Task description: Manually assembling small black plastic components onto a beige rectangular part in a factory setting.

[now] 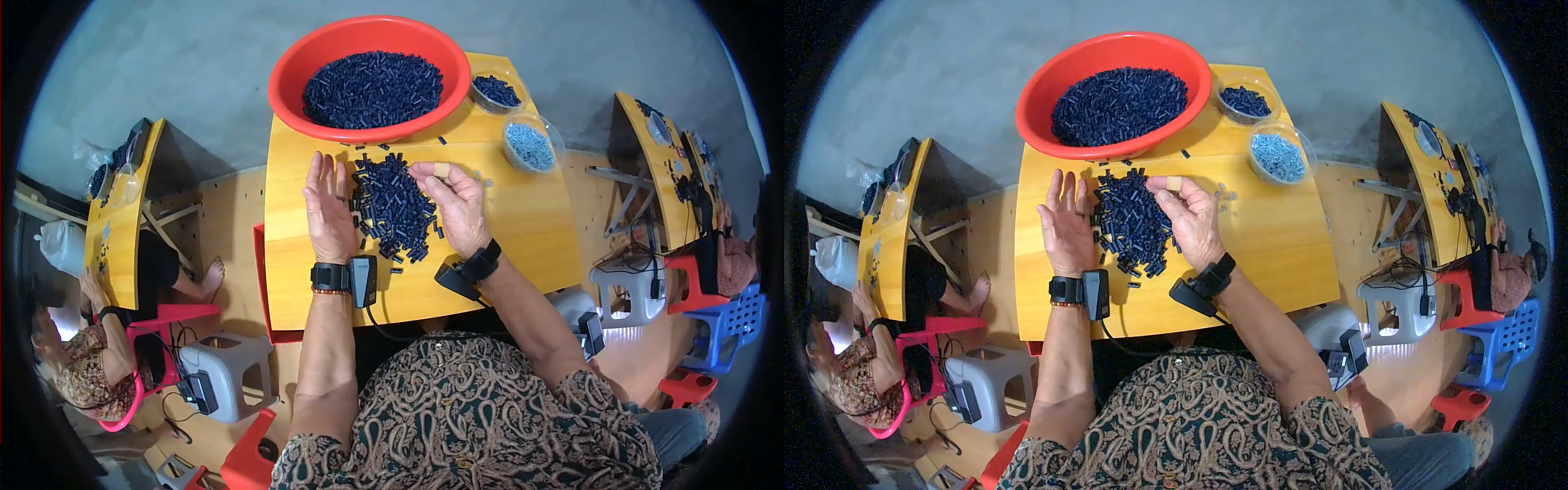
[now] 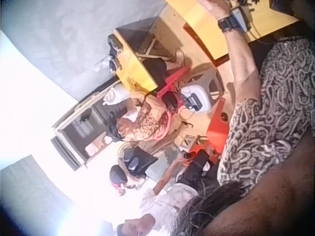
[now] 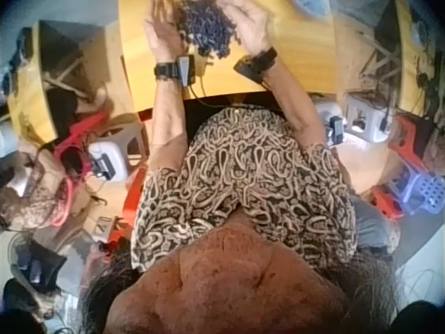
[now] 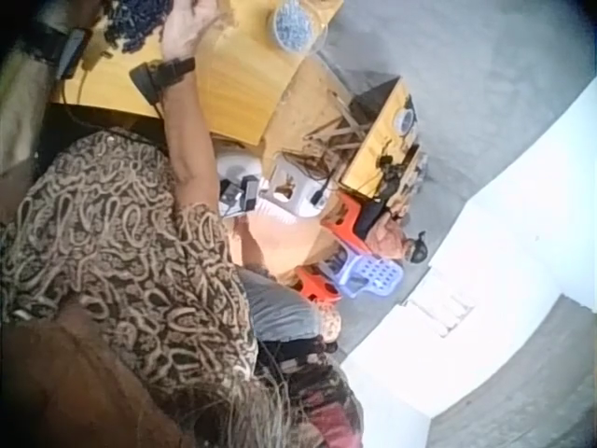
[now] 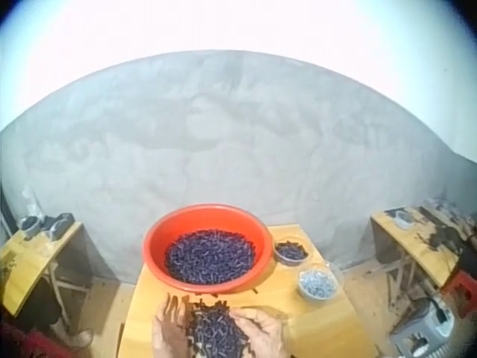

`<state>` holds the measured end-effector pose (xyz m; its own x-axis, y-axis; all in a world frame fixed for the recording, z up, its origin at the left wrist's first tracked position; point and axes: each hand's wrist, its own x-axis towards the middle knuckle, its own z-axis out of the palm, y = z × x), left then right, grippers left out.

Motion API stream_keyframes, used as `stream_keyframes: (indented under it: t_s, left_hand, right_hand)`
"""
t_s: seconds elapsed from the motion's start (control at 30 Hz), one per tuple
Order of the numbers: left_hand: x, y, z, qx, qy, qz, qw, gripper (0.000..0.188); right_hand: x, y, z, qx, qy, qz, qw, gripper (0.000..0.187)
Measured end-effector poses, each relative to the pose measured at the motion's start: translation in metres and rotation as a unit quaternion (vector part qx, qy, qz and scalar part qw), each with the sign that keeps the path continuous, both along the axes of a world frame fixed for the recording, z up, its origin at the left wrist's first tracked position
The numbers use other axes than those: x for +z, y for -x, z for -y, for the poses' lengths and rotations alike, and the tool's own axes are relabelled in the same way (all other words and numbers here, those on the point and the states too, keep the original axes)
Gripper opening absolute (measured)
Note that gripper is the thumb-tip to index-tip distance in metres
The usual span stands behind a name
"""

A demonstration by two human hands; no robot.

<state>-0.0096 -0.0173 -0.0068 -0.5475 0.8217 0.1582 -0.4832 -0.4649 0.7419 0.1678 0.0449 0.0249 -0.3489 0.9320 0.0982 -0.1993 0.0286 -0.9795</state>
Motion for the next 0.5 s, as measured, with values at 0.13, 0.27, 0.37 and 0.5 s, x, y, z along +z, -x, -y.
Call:
stream_keyframes:
  t_s: [0.13,0.27,0.37,0.5]
  left_hand:
    - [0.002,-0.002,0.003,0.007,0.017,0.035,0.999,0.076]
    - [-0.004,0.001,0.000,0.039,0.039,0.029,0.998,0.068]
    - [0.001,-0.004,-0.001,0.052,0.064,-0.009,0.997,0.054]
    - [-0.001,-0.003,0.003,0.088,0.074,-0.024,0.993,0.043]
  right_hand:
    - [0.007,-0.006,-0.001,-0.008,0.026,-0.023,0.999,0.020]
    - [0.016,-0.011,-0.010,-0.019,0.030,-0.051,0.998,0.022]
    - [0.019,-0.015,-0.015,-0.030,0.026,-0.052,0.998,0.023]
    - [0.021,-0.022,-0.023,-0.055,0.000,-0.007,0.998,0.024]
